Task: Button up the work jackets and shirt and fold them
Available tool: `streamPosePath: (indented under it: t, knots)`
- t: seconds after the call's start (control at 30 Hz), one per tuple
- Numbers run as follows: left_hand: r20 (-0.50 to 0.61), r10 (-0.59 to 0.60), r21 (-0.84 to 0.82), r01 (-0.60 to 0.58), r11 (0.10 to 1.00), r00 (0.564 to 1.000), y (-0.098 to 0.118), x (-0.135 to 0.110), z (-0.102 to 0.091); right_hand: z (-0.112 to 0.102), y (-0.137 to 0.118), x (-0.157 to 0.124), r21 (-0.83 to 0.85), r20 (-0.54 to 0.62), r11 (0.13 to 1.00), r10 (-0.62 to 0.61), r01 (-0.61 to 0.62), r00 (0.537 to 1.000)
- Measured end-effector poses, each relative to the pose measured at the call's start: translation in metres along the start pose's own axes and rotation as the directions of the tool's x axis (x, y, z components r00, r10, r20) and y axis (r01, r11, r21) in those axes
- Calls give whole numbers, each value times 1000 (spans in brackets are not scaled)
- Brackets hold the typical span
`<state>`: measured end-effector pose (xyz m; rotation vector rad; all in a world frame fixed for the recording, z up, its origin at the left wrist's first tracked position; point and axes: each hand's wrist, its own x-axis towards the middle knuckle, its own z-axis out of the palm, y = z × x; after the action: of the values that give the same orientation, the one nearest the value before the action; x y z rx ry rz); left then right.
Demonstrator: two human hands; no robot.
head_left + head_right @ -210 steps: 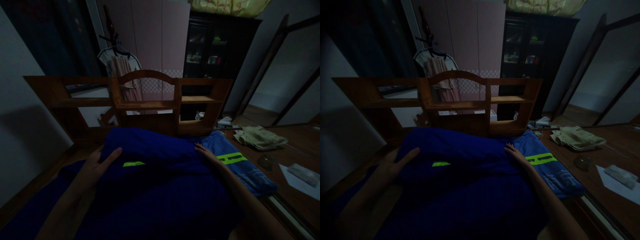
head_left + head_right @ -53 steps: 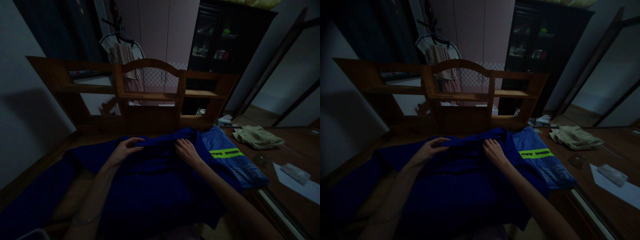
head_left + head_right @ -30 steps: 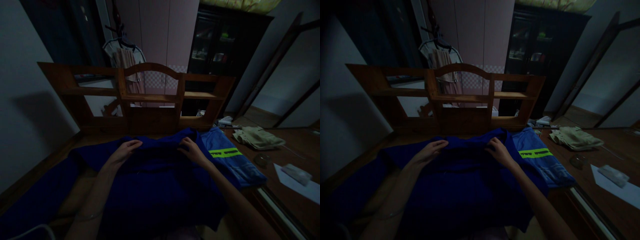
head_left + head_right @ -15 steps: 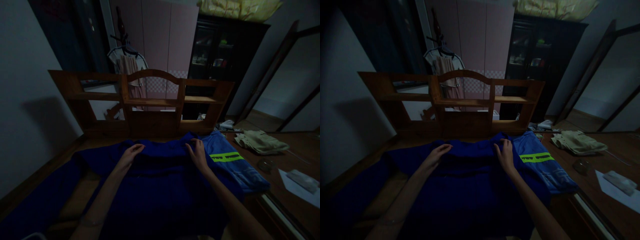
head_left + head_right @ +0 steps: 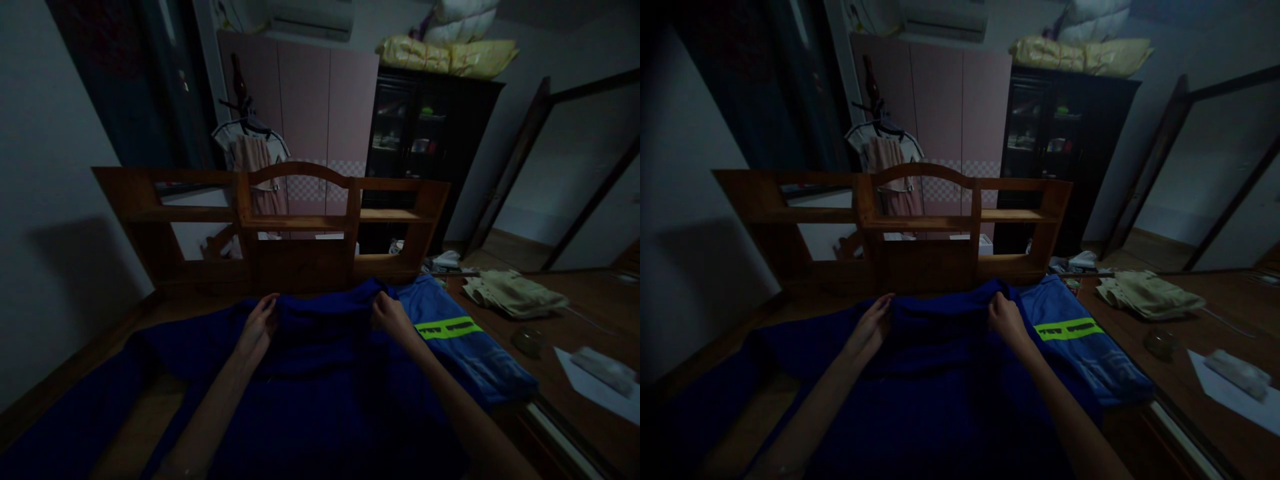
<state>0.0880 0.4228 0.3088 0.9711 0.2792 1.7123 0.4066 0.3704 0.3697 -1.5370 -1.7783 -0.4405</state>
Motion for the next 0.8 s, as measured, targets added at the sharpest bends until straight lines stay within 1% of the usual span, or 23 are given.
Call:
streamPosePath:
  t: [0.07, 0.13, 0.17, 0.23, 0.33, 0.43, 0.53, 0.63, 0.73, 0.77, 0.8]
  knots:
    - [31, 13, -2, -13, 1000, 999, 6, 12, 13, -9, -3, 23, 61, 1, 998, 6, -6, 1000]
    - [50, 48, 0, -48, 999, 998, 14, 25, 27, -18, -9, 41, 62, -33, 998, 5, -3, 999]
    - [52, 59, 4, -59, 998, 997, 18, 31, 34, -22, -12, 47, 45, -38, 999, -6, 8, 999]
    - [43, 58, 15, -59, 998, 997, 23, 42, 43, -23, -17, 49, -34, -7, 998, -62, 62, 998]
    - [35, 40, 20, -41, 999, 999, 25, 50, 45, -10, -21, 40, -151, 99, 975, -148, 162, 984]
    - [30, 31, 25, -32, 999, 999, 22, 55, 40, 11, -18, 34, -139, 143, 978, -134, 154, 981]
    - [23, 30, 38, -31, 999, 999, 20, 60, 35, 22, -12, 50, -52, 152, 994, -90, 99, 984]
    - [28, 46, 66, -47, 997, 999, 22, 68, 34, 19, -7, 81, 108, 148, 993, -65, 50, 987]
    - [59, 70, 95, -75, 993, 996, 27, 80, 37, 16, -10, 113, 307, 126, 951, -76, 34, 989]
    - [80, 88, 133, -98, 986, 993, 27, 85, 38, 17, -13, 122, 370, 112, 928, -86, 39, 990]
    - [104, 116, 206, -135, 969, 988, 27, 90, 39, 20, -17, 129, 427, 94, 903, -98, 49, 991]
